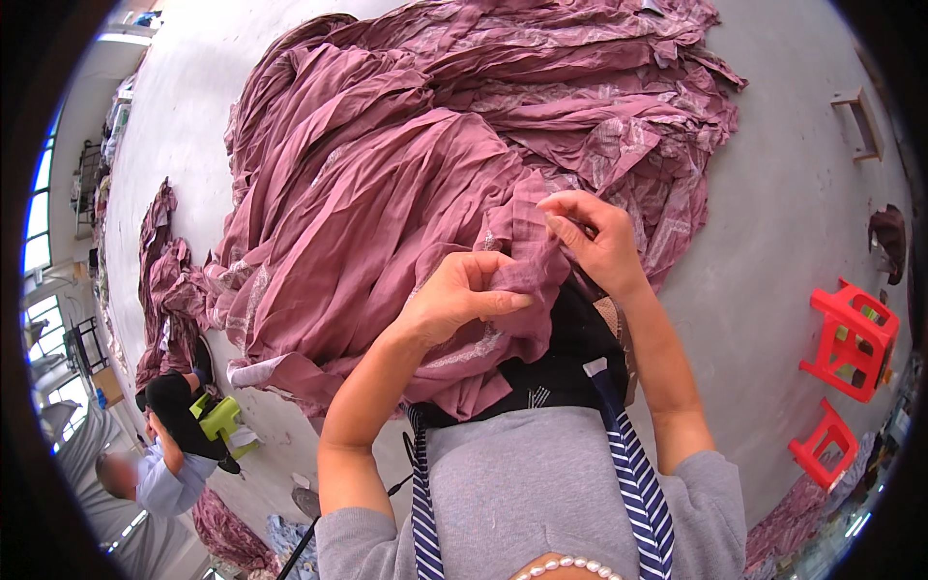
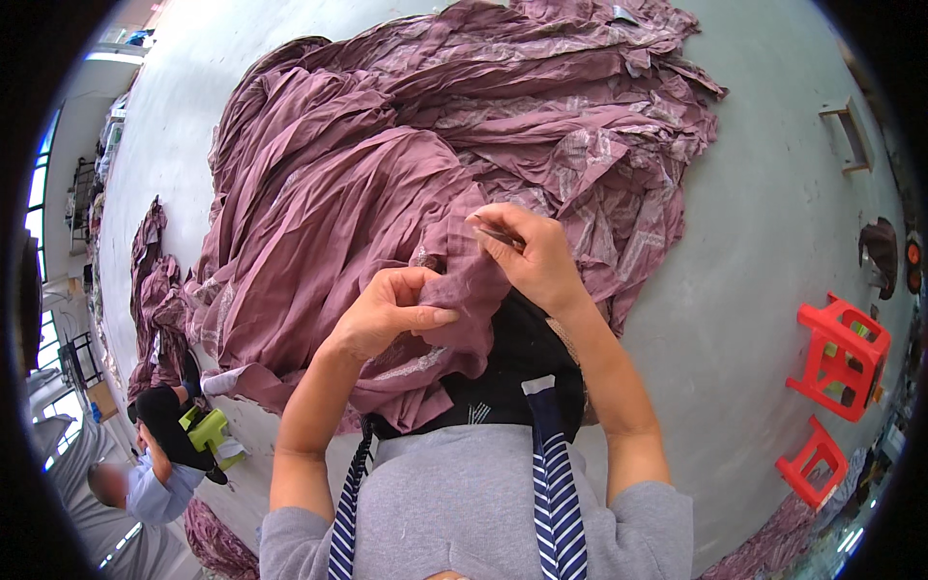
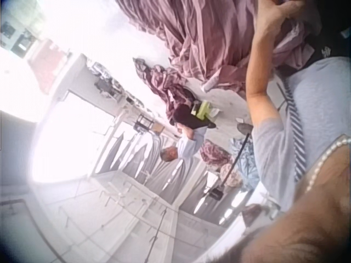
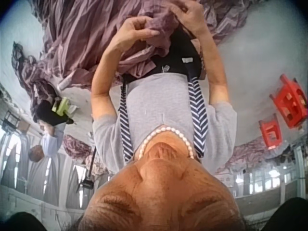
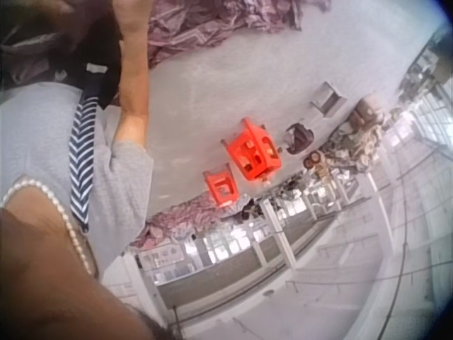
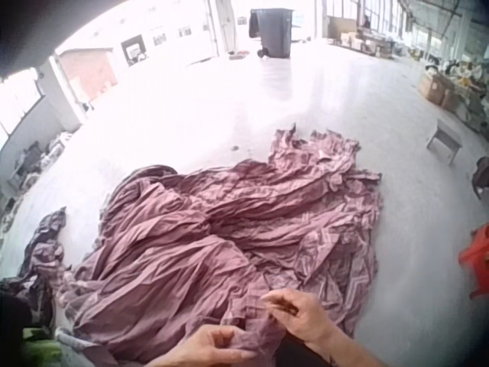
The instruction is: The person is cutting a large piece of pink fabric into smaller pieces using scissors. They are sitting on the floor with the fabric spread out in front of them.
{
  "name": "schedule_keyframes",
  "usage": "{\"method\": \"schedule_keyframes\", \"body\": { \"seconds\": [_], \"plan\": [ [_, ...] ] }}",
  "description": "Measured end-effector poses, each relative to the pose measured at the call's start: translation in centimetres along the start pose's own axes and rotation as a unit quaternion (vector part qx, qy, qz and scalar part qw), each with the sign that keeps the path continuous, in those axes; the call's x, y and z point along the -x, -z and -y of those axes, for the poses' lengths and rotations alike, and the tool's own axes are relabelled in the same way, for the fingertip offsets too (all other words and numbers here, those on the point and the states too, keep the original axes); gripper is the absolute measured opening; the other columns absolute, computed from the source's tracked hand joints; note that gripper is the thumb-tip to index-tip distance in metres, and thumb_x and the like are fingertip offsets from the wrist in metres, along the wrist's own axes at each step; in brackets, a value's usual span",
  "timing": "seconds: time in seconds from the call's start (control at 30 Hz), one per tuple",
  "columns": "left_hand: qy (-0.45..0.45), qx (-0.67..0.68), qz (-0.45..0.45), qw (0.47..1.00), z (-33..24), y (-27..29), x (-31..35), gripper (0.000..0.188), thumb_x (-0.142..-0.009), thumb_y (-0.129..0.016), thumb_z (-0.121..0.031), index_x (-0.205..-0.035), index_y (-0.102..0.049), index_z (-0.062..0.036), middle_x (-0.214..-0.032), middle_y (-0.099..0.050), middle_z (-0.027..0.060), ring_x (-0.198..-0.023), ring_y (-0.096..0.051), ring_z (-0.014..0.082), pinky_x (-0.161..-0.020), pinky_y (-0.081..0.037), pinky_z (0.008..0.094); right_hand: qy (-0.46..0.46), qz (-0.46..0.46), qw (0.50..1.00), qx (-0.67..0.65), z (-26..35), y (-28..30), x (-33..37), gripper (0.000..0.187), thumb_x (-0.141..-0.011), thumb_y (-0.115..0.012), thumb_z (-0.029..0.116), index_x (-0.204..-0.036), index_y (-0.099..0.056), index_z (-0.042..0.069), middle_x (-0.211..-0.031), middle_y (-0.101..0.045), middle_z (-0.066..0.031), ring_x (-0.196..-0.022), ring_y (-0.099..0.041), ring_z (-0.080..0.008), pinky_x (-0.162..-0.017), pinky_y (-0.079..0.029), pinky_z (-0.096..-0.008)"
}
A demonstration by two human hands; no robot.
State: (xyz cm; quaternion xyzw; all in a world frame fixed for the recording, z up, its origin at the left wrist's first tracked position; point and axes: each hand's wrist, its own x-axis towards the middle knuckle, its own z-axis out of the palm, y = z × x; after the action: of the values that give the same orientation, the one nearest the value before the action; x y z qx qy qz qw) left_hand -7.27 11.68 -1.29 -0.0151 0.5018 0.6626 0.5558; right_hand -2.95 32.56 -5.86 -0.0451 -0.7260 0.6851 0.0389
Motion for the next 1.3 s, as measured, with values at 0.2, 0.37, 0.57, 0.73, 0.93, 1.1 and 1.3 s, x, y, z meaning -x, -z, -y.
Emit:
{"method": "schedule_keyframes", "body": {
  "seconds": [0.2, 0.37, 0.57, 0.73, 0.93, 1.1, 1.3],
  "plan": [
    [-0.028, -0.013, -0.025, 0.999, -0.2, 0.1, -0.1, 0.02, -0.082, -0.071, -0.01, -0.1, -0.065, -0.0025, -0.08, -0.064, -0.002, -0.065, -0.053, 0.0028, -0.057, -0.042, 0.0187, 0.111, -0.012, 0.989, 0.1, 3.3, 0.1, 2.0, 0.023, -0.073, -0.08, 0.016, -0.086, -0.065, 0.004, -0.07, -0.053, 0.0013, -0.059, -0.046, -0.0055, -0.051, -0.034, -0.0205],
    [-0.048, -0.073, -0.056, 0.995, -0.4, -0.7, -0.1, 0.018, -0.084, -0.07, -0.013, -0.099, -0.066, -0.0031, -0.077, -0.061, -0.0041, -0.061, -0.049, 0.0009, -0.053, -0.038, 0.0167, 0.136, -0.032, 0.973, 0.186, 3.7, -1.5, 2.6, 0.021, -0.074, -0.078, 0.014, -0.08, -0.06, 0.004, -0.07, -0.058, -0.0054, -0.055, -0.053, -0.0189, -0.049, -0.041, -0.0279],
    [-0.067, -0.054, -0.058, 0.995, -0.6, -0.7, 0.3, 0.024, -0.091, -0.064, -0.026, -0.1, -0.067, -0.0033, -0.068, -0.054, -0.0073, -0.057, -0.044, 0.0008, -0.052, -0.036, 0.0171, -0.05, -0.021, 0.998, -0.037, 3.3, -0.9, 2.9, 0.015, -0.084, -0.071, 0.011, -0.085, -0.059, 0.002, -0.071, -0.057, 0.0014, -0.062, -0.049, -0.0024, -0.052, -0.039, -0.0202],
    [-0.065, 0.018, -0.057, 0.996, 0.2, -0.1, -0.1, 0.019, -0.095, -0.057, -0.018, -0.101, -0.066, -0.0016, -0.077, -0.059, -0.0063, -0.065, -0.05, 0.0007, -0.058, -0.041, 0.0172, -0.028, -0.057, 0.995, -0.081, 3.0, -0.5, 3.0, 0.024, -0.086, -0.07, 0.018, -0.095, -0.057, -0.001, -0.074, -0.057, 0.0003, -0.062, -0.05, -0.0031, -0.054, -0.041, -0.0184],
    [-0.056, 0.056, -0.116, 0.99, -0.3, -0.2, -0.4, 0.019, -0.095, -0.057, -0.023, -0.099, -0.067, -0.0075, -0.066, -0.054, -0.0086, -0.053, -0.043, 0.0004, -0.047, -0.035, 0.0168, 0.038, -0.07, 0.989, 0.126, 2.6, 0.3, 4.7, 0.028, -0.086, -0.07, 0.021, -0.102, -0.057, 0.001, -0.08, -0.062, -0.0051, -0.065, -0.059, -0.0095, -0.059, -0.049, -0.022],
    [-0.052, 0.066, -0.107, 0.991, -0.3, -0.4, -0.5, 0.019, -0.095, -0.057, -0.023, -0.098, -0.068, -0.0081, -0.066, -0.053, -0.0086, -0.053, -0.043, 0.0001, -0.046, -0.035, 0.0167, 0.069, -0.071, 0.986, 0.131, 1.9, -0.6, 4.6, 0.029, -0.083, -0.074, 0.02, -0.099, -0.059, 0.001, -0.079, -0.063, -0.0065, -0.065, -0.062, -0.0112, -0.059, -0.051, -0.024],
    [-0.056, 0.04, -0.067, 0.995, 0.1, 0.6, -0.5, 0.017, -0.094, -0.058, -0.018, -0.099, -0.067, -0.0037, -0.08, -0.061, -0.0041, -0.068, -0.053, 0.0018, -0.061, -0.042, 0.0169, 0.164, -0.056, 0.964, 0.201, 2.0, -1.1, 3.7, 0.026, -0.08, -0.076, 0.018, -0.093, -0.059, 0.002, -0.074, -0.062, -0.0054, -0.058, -0.059, -0.0097, -0.053, -0.048, -0.0228]
  ]
}}
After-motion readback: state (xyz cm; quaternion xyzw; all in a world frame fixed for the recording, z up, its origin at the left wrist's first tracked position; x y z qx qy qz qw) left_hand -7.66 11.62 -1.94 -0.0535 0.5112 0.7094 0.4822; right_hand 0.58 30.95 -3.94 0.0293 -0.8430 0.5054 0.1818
